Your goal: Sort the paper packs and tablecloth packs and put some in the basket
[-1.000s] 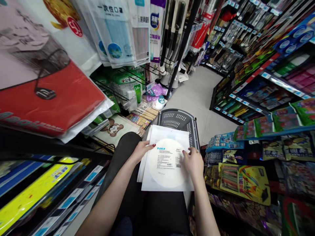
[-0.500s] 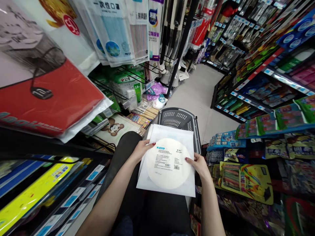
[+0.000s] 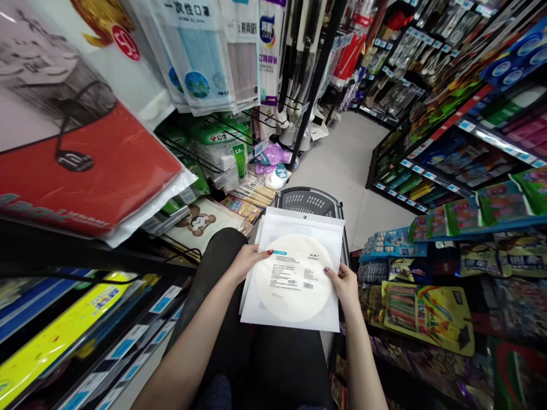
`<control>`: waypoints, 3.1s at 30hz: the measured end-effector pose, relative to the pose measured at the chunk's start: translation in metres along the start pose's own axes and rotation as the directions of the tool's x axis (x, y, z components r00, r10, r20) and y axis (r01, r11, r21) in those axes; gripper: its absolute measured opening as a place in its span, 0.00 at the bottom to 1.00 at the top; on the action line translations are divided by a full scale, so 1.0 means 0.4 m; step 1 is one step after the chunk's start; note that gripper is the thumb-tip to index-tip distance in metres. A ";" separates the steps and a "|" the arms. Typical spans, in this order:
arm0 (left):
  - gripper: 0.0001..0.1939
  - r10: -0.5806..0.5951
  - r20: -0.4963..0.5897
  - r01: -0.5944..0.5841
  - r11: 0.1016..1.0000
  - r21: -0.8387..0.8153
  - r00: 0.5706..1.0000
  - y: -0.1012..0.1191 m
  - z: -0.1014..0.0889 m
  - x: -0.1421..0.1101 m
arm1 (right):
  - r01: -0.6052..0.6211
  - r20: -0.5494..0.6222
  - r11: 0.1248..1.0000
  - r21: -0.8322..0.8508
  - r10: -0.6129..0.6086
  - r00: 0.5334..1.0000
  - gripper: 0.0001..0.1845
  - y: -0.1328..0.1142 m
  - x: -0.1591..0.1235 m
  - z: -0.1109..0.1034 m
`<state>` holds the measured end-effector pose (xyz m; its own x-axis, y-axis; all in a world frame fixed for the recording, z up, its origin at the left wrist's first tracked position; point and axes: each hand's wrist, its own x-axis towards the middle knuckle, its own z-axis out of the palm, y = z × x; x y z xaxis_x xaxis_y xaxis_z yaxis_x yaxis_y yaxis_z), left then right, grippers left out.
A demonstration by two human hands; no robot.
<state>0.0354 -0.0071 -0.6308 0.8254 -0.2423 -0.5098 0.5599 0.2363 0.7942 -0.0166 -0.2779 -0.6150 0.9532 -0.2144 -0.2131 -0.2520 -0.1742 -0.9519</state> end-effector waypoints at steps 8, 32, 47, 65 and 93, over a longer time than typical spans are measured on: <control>0.17 0.013 -0.003 -0.013 1.000 0.006 1.000 -0.006 0.000 0.002 | -0.030 0.052 0.999 -0.011 0.030 0.998 0.14 -0.016 -0.007 -0.005; 0.18 -0.001 -0.012 0.001 1.000 0.022 1.000 -0.015 -0.003 0.010 | -0.006 0.083 0.992 -0.124 0.017 0.996 0.15 -0.008 -0.073 -0.019; 0.17 -0.027 -0.007 0.027 1.000 -0.004 1.000 -0.004 0.003 0.003 | -0.179 0.189 0.984 -0.015 0.179 0.965 0.18 -0.029 -0.083 -0.017; 0.16 0.155 -0.090 -0.125 0.952 0.278 0.984 -0.005 0.005 0.007 | -0.212 -0.534 0.558 -0.802 -0.513 0.672 0.16 -0.146 0.059 -0.257; 0.12 0.273 -0.047 -0.231 0.882 0.410 0.961 -0.002 0.008 0.007 | 0.008 0.052 0.928 -0.372 0.012 0.999 0.14 0.038 0.032 -0.043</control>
<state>0.0368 -0.0111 -0.6318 0.9494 -0.1244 -0.2885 0.2739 -0.1219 0.9540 -0.0113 -0.2997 -0.6285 0.9575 -0.1662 -0.2356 -0.2881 -0.5207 -0.8037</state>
